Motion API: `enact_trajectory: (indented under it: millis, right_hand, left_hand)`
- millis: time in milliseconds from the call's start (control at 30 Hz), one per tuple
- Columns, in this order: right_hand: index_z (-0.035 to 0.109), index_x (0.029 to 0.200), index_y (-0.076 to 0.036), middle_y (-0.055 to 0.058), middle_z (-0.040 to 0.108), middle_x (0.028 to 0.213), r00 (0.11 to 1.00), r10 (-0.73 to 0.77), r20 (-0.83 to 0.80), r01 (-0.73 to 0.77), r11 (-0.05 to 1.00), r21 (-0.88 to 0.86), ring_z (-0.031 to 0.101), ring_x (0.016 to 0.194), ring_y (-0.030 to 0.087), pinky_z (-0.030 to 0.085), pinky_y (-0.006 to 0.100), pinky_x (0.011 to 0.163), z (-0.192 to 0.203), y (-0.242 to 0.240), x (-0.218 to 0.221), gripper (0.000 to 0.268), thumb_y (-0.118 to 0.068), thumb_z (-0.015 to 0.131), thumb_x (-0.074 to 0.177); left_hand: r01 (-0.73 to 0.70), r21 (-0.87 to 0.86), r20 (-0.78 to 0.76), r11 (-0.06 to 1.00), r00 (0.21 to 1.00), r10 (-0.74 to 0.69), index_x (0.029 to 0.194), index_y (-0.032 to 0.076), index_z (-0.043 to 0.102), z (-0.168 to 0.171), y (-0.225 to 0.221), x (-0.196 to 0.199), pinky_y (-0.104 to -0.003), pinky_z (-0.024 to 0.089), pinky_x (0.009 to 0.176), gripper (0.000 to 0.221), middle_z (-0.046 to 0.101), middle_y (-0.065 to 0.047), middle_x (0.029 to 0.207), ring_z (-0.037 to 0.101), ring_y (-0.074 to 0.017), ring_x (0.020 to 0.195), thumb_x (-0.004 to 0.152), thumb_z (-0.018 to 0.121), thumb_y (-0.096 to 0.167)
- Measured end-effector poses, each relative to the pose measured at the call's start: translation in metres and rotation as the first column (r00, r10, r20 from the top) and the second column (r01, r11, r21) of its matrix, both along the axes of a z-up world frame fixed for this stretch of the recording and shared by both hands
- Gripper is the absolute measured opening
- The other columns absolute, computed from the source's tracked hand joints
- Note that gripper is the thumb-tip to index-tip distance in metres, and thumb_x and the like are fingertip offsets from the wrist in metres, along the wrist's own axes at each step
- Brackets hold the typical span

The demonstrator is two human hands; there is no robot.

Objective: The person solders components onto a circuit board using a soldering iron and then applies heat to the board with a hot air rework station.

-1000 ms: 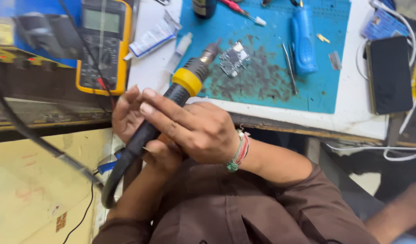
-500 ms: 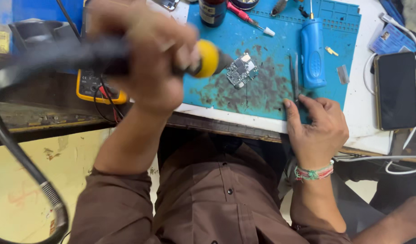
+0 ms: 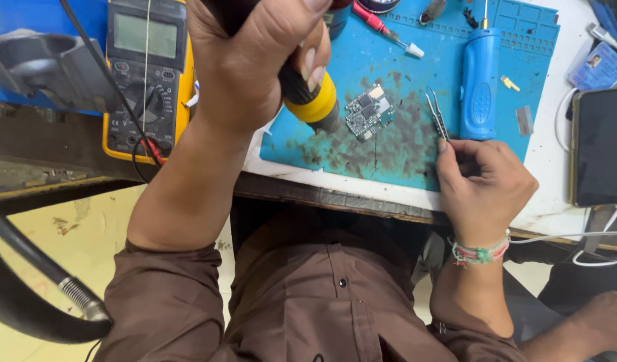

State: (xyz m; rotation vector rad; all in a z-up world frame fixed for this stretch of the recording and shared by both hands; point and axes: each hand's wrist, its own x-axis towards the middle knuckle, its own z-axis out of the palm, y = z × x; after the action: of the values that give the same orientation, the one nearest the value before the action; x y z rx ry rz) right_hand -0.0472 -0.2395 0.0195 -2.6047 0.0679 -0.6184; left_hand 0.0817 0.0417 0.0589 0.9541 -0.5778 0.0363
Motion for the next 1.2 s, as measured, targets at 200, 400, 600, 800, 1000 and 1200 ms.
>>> enact_trajectory:
  millis: [200, 400, 600, 800, 1000, 1200]
  right_hand:
    - [0.067, 0.104, 0.003, 0.003, 0.069, 0.092, 0.996, -0.03, 0.089, -0.008, 0.918, 0.396, 0.066, 0.076, 0.004, 0.052, 0.018, 0.069, 0.009, -0.008, -0.012, 0.015, -0.007, 0.078, 0.104]
    - [0.071, 0.11, 0.004, 0.013, 0.072, 0.095, 0.993, 0.119, -0.018, -0.113, 0.973, 0.202, 0.071, 0.086, 0.014, 0.054, 0.026, 0.075, 0.026, 0.015, 0.004, 0.009, -0.003, 0.075, 0.105]
    - [0.067, 0.115, 0.0, 0.013, 0.074, 0.098, 0.983, 0.184, 0.027, -0.186, 0.959, 0.213, 0.075, 0.089, 0.02, 0.055, 0.028, 0.077, 0.038, 0.062, 0.021, 0.016, -0.014, 0.067, 0.107]
    - [0.062, 0.131, 0.0, 0.017, 0.067, 0.111, 0.988, 0.135, -0.078, -0.149, 0.963, -0.224, 0.066, 0.097, 0.035, 0.051, 0.043, 0.079, 0.024, 0.081, 0.041, 0.072, -0.047, 0.092, 0.086]
    - [0.061, 0.124, -0.003, 0.015, 0.067, 0.114, 0.927, 0.376, 0.015, -0.372, 0.922, -0.102, 0.064, 0.103, 0.034, 0.052, 0.042, 0.093, 0.022, 0.06, 0.032, 0.042, -0.014, 0.075, 0.086]
    - [0.059, 0.122, 0.002, 0.018, 0.064, 0.102, 0.978, 0.207, 0.037, -0.189, 0.941, -0.282, 0.06, 0.095, 0.036, 0.049, 0.045, 0.081, 0.016, 0.089, 0.037, 0.065, -0.04, 0.09, 0.084]
  left_hand:
    - [0.045, -0.08, 0.047, 0.996, 0.998, -0.041, 0.095, -0.003, 0.066, -0.007, 0.004, 0.006, -0.033, 0.048, 0.056, 0.024, 0.057, -0.013, 0.07, 0.058, -0.0217, 0.056, 0.116, 0.063, 0.008]
    - [-0.091, 0.131, 0.093, 0.987, 0.993, 0.079, 0.088, -0.002, 0.065, -0.006, -0.009, 0.002, -0.025, 0.043, 0.05, 0.026, 0.056, -0.004, 0.067, 0.055, -0.0099, 0.052, 0.112, 0.064, 0.008]
    - [0.069, 0.172, 0.157, 0.983, 0.983, -0.097, 0.089, 0.001, 0.06, -0.002, -0.01, 0.006, -0.023, 0.049, 0.056, 0.026, 0.057, 0.0, 0.075, 0.059, -0.0046, 0.063, 0.111, 0.069, 0.013]
    - [0.043, 0.17, 0.13, 0.985, 0.989, -0.066, 0.081, 0.004, 0.057, 0.0, -0.009, 0.005, -0.021, 0.041, 0.048, 0.035, 0.052, 0.002, 0.065, 0.052, -0.0038, 0.052, 0.111, 0.074, 0.013]
    - [0.106, 0.083, 0.162, 0.991, 0.98, -0.118, 0.082, 0.002, 0.061, -0.002, -0.001, 0.008, -0.023, 0.043, 0.049, 0.035, 0.057, -0.002, 0.066, 0.056, -0.0079, 0.053, 0.114, 0.07, 0.014]
    - [0.092, 0.094, 0.113, 0.991, 0.988, -0.102, 0.103, -0.003, 0.071, -0.009, 0.016, 0.003, -0.028, 0.05, 0.055, 0.02, 0.064, -0.007, 0.071, 0.063, -0.0148, 0.058, 0.114, 0.066, 0.013]
